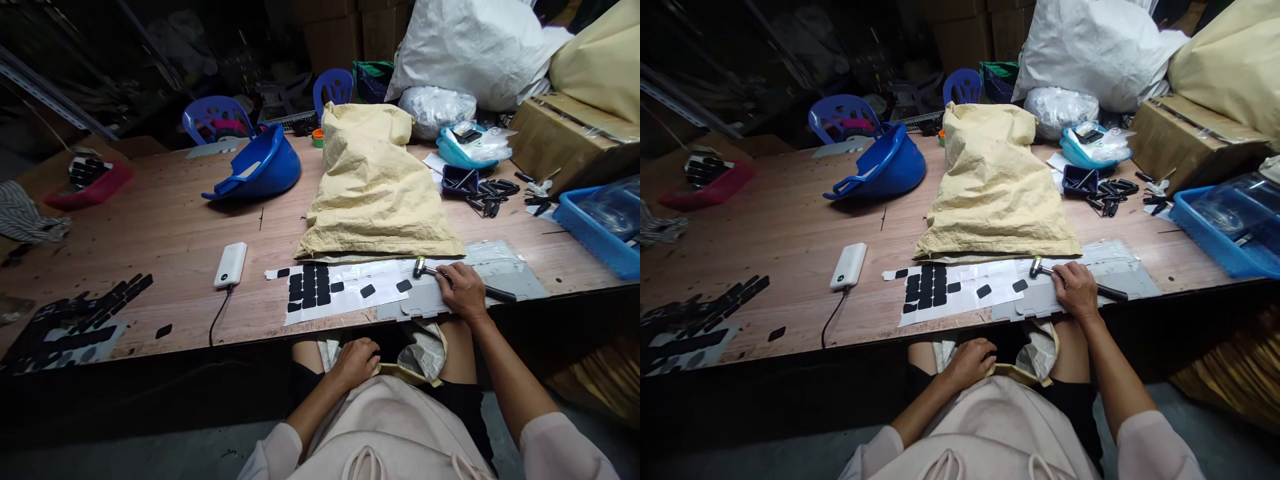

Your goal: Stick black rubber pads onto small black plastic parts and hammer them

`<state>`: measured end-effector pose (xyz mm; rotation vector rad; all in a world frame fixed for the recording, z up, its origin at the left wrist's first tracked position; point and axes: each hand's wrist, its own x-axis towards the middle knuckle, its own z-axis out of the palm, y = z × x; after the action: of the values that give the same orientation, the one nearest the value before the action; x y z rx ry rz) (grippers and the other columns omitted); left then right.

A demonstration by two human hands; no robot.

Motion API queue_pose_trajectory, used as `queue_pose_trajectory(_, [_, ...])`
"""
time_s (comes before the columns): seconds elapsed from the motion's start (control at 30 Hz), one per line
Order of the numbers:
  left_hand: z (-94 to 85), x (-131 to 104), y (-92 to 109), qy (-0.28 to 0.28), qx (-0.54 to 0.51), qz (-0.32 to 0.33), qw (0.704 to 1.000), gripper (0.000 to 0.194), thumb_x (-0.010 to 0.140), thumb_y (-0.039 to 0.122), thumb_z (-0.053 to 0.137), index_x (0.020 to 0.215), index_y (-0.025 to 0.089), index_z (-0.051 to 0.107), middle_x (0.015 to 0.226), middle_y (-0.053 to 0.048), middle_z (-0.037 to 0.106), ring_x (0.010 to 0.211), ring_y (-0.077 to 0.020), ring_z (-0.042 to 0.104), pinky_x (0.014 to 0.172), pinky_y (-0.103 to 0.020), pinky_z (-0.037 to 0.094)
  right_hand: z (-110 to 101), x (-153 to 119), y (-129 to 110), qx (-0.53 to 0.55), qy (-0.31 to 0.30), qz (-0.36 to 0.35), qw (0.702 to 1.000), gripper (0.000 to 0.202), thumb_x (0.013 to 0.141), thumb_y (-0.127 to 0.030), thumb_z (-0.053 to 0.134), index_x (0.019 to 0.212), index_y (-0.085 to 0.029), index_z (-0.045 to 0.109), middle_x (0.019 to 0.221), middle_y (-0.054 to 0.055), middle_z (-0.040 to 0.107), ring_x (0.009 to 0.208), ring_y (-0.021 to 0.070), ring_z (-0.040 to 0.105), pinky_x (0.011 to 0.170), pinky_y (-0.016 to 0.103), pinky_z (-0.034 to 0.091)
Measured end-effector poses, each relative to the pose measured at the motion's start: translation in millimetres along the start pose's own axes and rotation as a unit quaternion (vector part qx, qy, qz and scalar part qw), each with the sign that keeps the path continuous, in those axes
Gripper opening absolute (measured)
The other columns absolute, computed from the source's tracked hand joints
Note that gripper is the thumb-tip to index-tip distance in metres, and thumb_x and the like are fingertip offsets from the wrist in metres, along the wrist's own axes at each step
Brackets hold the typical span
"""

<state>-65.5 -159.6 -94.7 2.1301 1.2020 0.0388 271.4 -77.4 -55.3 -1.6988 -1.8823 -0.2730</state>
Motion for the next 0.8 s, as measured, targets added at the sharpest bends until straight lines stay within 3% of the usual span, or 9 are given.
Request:
queue_pose_trajectory(0.07, [-17.7, 3, 8, 0.006, -0.056, 0.042, 0.998, 0.021, 0.09, 0.025, 0.069, 0.107, 0.023, 0.082, 0.097, -0.005, 0.079, 0.085, -0.0193, 0.073, 0.077, -0.029, 0.056, 0, 0, 0, 0.001, 0.001, -0.001, 1.0, 0.019, 0.098, -0.032, 0.059, 0.102, -0.023, 0.075, 0.092, 0.007, 0.068, 0.088, 0.0226, 0.056, 0.081, 0.035, 0.041])
queue_pose_trajectory(0.17, [-59.9, 21, 17, 0.115, -0.12, 0.081, 0.983, 0.017, 0.094, 0.028, 0.066, 0.098, 0.023, 0.082, 0.088, -0.004, 0.078, 0.079, -0.0175, 0.07, 0.076, -0.029, 0.055, 1, -1, 1, 0.001, 0.001, -0.002, 1.0, 0.019, 0.098, -0.032, 0.059, 0.102, -0.023, 0.075, 0.091, 0.007, 0.067, 0.088, 0.0229, 0.056, 0.08, 0.036, 0.041])
queue_pose_trajectory(0.27, [-108.1, 57, 8, 0.295, -0.07, -0.004, 0.953, 0.022, 0.098, 0.026, 0.059, 0.093, 0.022, 0.08, 0.09, -0.006, 0.074, 0.078, -0.0184, 0.066, 0.076, -0.031, 0.053, 2, 0, 1, 0.002, 0.0, 0.0, 1.0, 0.019, 0.096, -0.032, 0.059, 0.102, -0.024, 0.075, 0.091, 0.007, 0.067, 0.088, 0.0233, 0.055, 0.08, 0.037, 0.042])
queue_pose_trajectory(0.37, [-145.5, 94, -15, 0.379, 0.009, -0.118, 0.918, 0.023, 0.096, 0.021, 0.058, 0.102, 0.021, 0.08, 0.098, -0.01, 0.07, 0.092, -0.0242, 0.066, 0.085, -0.037, 0.055, 2, 0, 1, 0.003, 0.004, -0.001, 1.0, 0.019, 0.096, -0.032, 0.059, 0.101, -0.024, 0.075, 0.09, 0.007, 0.067, 0.087, 0.0229, 0.055, 0.08, 0.036, 0.041])
queue_pose_trajectory(0.47, [-165.2, 118, -34, 0.39, 0.054, -0.164, 0.905, 0.033, 0.092, 0.016, 0.059, 0.118, 0.023, 0.078, 0.111, -0.013, 0.068, 0.11, -0.0308, 0.063, 0.097, -0.043, 0.054, 1, 0, 0, 0.002, 0.009, -0.004, 1.0, 0.02, 0.098, -0.033, 0.058, 0.1, -0.024, 0.075, 0.09, 0.007, 0.068, 0.085, 0.0224, 0.055, 0.079, 0.036, 0.041])
queue_pose_trajectory(0.57, [-173.2, 128, -43, 0.359, 0.073, -0.172, 0.914, 0.038, 0.091, 0.015, 0.061, 0.126, 0.025, 0.075, 0.119, -0.015, 0.067, 0.12, -0.0352, 0.059, 0.102, -0.048, 0.052, 1, 0, 0, 0.0, 0.011, -0.009, 1.0, 0.02, 0.099, -0.034, 0.057, 0.1, -0.024, 0.075, 0.09, 0.006, 0.068, 0.085, 0.0224, 0.056, 0.08, 0.036, 0.041])
queue_pose_trajectory(0.8, [-188.2, 128, -34, 0.316, 0.084, -0.182, 0.927, 0.014, 0.086, 0.017, 0.076, 0.099, 0.023, 0.075, 0.121, -0.013, 0.063, 0.127, -0.0372, 0.053, 0.109, -0.052, 0.044, 0, 0, -2, 0.006, 0.008, -0.001, 1.0, 0.019, 0.098, -0.033, 0.058, 0.099, -0.024, 0.075, 0.089, 0.006, 0.067, 0.086, 0.0224, 0.055, 0.08, 0.035, 0.041])
